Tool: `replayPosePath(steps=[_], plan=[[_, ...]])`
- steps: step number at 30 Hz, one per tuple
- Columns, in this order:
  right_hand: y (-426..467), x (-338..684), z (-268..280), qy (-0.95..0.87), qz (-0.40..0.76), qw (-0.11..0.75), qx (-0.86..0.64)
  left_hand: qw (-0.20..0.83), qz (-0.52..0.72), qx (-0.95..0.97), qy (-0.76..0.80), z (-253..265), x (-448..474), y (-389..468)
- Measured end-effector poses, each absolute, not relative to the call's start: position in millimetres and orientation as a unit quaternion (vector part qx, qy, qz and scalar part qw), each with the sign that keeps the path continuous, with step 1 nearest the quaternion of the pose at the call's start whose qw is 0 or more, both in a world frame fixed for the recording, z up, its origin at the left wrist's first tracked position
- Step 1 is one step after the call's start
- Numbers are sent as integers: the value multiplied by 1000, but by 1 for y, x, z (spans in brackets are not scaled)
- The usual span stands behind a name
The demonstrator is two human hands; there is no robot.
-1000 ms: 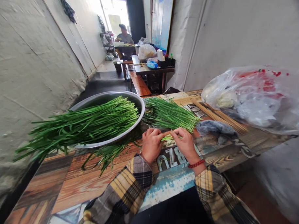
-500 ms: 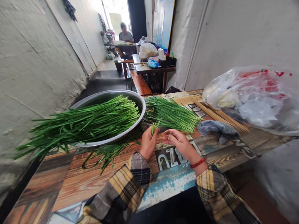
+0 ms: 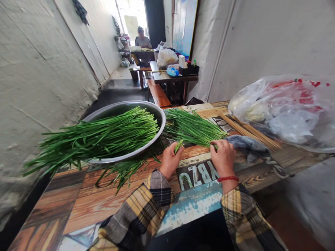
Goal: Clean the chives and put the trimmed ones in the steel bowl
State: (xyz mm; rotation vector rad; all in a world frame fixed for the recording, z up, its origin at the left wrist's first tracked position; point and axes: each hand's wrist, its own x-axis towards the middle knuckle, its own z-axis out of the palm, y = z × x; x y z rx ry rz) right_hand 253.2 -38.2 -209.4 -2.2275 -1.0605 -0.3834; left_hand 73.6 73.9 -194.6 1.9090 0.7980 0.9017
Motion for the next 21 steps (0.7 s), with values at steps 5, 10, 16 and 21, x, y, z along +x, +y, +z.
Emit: replayPosePath(steps=[5, 10, 16, 21], plan=[[-39, 254, -211, -399, -158, 243, -870, 438, 362, 764, 307, -196, 73, 74], [-38, 254, -210, -397, -142, 239, -875, 442, 364, 763, 300, -198, 74, 76], [-34, 254, -214, -416, -133, 352, -828, 448, 376, 756, 294, -199, 73, 76], [-29, 248, -215, -467, -2, 505, -726, 449, 391, 749, 291, -194, 70, 73]])
